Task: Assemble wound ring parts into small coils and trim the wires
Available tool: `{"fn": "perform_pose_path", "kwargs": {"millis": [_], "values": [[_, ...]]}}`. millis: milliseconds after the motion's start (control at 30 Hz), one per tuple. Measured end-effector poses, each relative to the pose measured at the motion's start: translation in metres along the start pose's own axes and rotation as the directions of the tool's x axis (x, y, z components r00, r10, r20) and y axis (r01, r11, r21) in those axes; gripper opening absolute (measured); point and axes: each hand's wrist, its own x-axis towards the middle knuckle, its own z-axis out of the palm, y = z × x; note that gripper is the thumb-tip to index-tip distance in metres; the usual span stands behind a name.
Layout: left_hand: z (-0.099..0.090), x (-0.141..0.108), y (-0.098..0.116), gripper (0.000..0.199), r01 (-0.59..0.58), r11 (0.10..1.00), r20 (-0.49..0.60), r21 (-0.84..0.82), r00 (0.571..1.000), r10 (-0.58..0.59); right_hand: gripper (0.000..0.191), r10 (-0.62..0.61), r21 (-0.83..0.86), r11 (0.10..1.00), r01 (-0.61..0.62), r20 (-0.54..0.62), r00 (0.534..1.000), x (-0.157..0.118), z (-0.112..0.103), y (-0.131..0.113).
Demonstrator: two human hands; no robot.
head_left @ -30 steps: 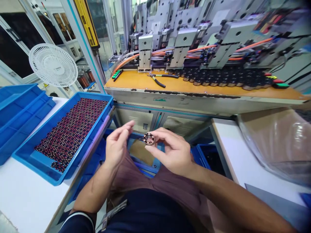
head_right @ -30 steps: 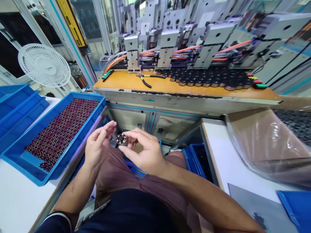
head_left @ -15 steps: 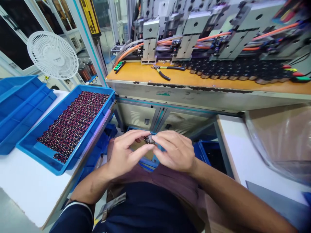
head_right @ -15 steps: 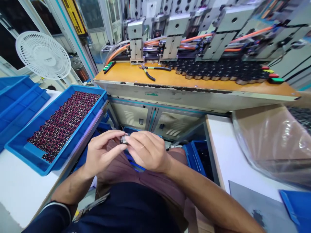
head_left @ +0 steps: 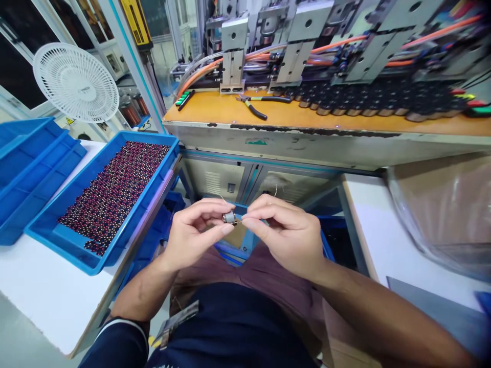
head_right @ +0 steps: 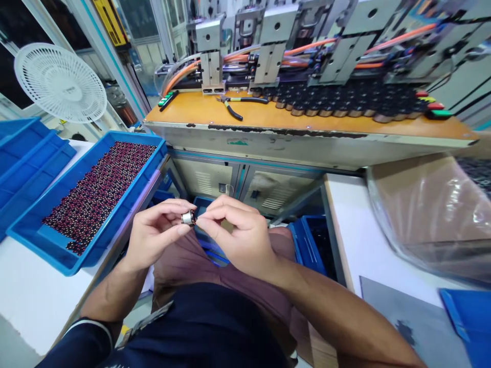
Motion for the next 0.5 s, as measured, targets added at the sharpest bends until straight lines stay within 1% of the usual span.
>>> {"fn": "perform_pose_path", "kwargs": {"millis": [67,100,133,167,200,233,267,300,333,367,400,433,467,500], "values": [[-0.003,0.001,0.001,0.024,-0.061,0.995,-0.016,0.079,0.998,0.063,0.014,0.099,0.019,0.995,-0.1,0.011,0.995,0.0,-0.008,0.002],[-0.004,0.002,0.003,0.024,-0.102,0.983,-0.013,0.154,0.994,0.106,0.017,0.142,0.007,0.99,-0.142,0.004,0.99,0.001,-0.014,0.003],[-0.006,0.003,0.005,0.024,-0.146,0.961,0.004,0.237,0.989,0.149,0.018,0.154,-0.033,0.987,-0.155,-0.02,0.988,0.002,-0.02,0.003],[-0.009,0.004,0.007,0.024,-0.189,0.93,0.034,0.316,0.982,0.188,0.017,0.117,-0.109,0.986,-0.123,-0.057,0.991,0.005,-0.027,0.002],[-0.01,0.005,0.01,0.024,-0.231,0.894,0.073,0.384,0.973,0.22,0.013,0.024,-0.228,0.973,-0.041,-0.074,0.997,0.007,-0.032,0.0],[-0.012,0.007,0.013,0.023,-0.266,0.859,0.114,0.438,0.964,0.241,0.009,-0.11,-0.371,0.924,0.091,-0.028,0.994,0.011,-0.037,-0.002],[-0.013,0.008,0.015,0.023,-0.296,0.828,0.154,0.476,0.955,0.253,0.009,-0.248,-0.496,0.829,0.26,0.09,0.964,0.015,-0.04,-0.005],[-0.013,0.009,0.018,0.022,-0.318,0.805,0.188,0.501,0.948,0.258,0.013,-0.358,-0.564,0.698,0.441,0.259,0.897,0.019,-0.042,-0.008],[-0.013,0.01,0.019,0.022,-0.337,0.787,0.215,0.516,0.941,0.261,0.016,-0.418,-0.569,0.56,0.602,0.433,0.799,0.024,-0.042,-0.011],[-0.013,0.01,0.021,0.023,-0.351,0.776,0.234,0.525,0.936,0.264,0.02,-0.437,-0.536,0.442,0.719,0.571,0.695,0.028,-0.04,-0.013],[-0.012,0.01,0.021,0.024,-0.36,0.77,0.246,0.527,0.932,0.267,0.024,-0.442,-0.498,0.356,0.791,0.656,0.612,0.032,-0.038,-0.014],[-0.012,0.009,0.022,0.025,-0.362,0.771,0.251,0.523,0.93,0.267,0.028,-0.445,-0.478,0.305,0.824,0.693,0.567,0.036,-0.036,-0.013],[-0.011,0.008,0.022,0.026,-0.359,0.777,0.248,0.517,0.932,0.265,0.03,-0.444,-0.478,0.286,0.831,0.702,0.557,0.039,-0.033,-0.012],[-0.011,0.007,0.022,0.026,-0.349,0.788,0.24,0.507,0.935,0.26,0.032,-0.428,-0.483,0.306,0.82,0.7,0.572,0.041,-0.031,-0.011]]}}
